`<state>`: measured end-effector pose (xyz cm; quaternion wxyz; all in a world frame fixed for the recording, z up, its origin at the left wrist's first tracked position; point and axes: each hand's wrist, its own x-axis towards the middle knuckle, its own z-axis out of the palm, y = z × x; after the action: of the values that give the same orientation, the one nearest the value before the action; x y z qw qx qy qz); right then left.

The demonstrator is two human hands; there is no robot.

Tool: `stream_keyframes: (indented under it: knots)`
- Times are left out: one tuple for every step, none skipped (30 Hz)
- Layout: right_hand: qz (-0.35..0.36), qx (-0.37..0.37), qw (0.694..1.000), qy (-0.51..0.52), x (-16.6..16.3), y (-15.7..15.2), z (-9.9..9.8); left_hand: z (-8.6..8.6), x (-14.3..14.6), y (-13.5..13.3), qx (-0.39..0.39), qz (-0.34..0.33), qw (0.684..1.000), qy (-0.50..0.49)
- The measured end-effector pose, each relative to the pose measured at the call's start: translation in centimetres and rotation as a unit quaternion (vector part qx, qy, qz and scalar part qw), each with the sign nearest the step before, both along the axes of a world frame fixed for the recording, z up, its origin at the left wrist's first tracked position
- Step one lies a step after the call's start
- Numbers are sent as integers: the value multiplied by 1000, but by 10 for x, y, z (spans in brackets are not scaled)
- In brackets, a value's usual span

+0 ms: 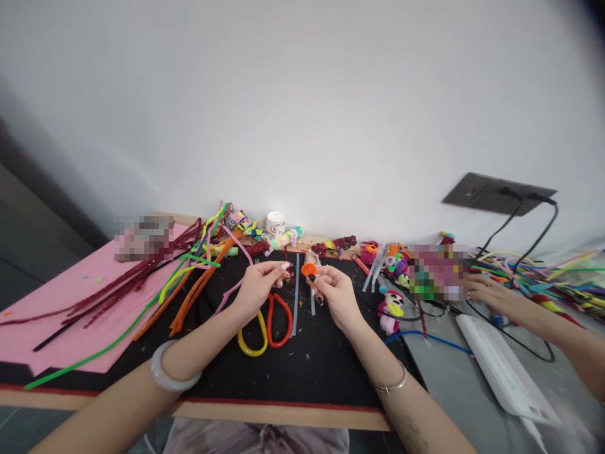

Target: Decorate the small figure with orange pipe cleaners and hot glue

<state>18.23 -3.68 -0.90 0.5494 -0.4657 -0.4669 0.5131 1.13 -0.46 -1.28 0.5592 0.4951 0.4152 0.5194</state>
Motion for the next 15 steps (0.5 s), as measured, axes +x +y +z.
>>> stream_keyframes:
  knots:
    - [0, 0, 1000, 0, 0, 0, 0, 1, 0, 0, 8, -3, 1000, 5]
    - [-1, 1, 1000, 1, 0, 0, 0, 1, 0, 0, 12, -6, 1000, 9]
    - [-1, 2, 1000, 2, 0, 0, 0, 1, -1, 0, 13, -10, 1000, 12]
    - [-1, 3, 1000, 3, 1, 0, 0, 1, -1, 1, 12, -12, 1000, 13]
    - [-1, 3, 1000, 4, 1, 1, 0, 1, -2, 1, 13, -15, 1000, 15]
    - [0, 3, 1000, 4, 1, 1, 0, 1, -3, 1, 17, -18, 1000, 18]
    - [-1, 2, 1000, 4, 2, 1, 0, 1, -3, 1, 25, -22, 999, 23]
    - [-1, 1, 1000, 3, 2, 1, 0, 0, -3, 1, 34, -26, 999, 28]
    - [-1, 0, 1000, 2, 2, 1, 0, 0, -3, 2, 42, -32, 998, 31]
    - [-2, -1, 1000, 0, 2, 2, 0, 0, -3, 2, 47, -37, 998, 32]
    - [-2, -3, 1000, -3, 2, 2, 0, 1, -3, 2, 52, -40, 997, 36]
    - [-2, -4, 1000, -5, 2, 2, 0, 1, -3, 2, 57, -42, 997, 44]
    - [-1, -5, 1000, -7, 2, 2, 0, 1, -4, 2, 66, -42, 995, 60]
    - [0, -6, 1000, -9, 1, 2, -1, 2, -4, 1, 81, -39, 993, 82]
    - [1, -6, 1000, -10, 1, 2, -1, 3, -4, 1, 101, -36, 989, 105]
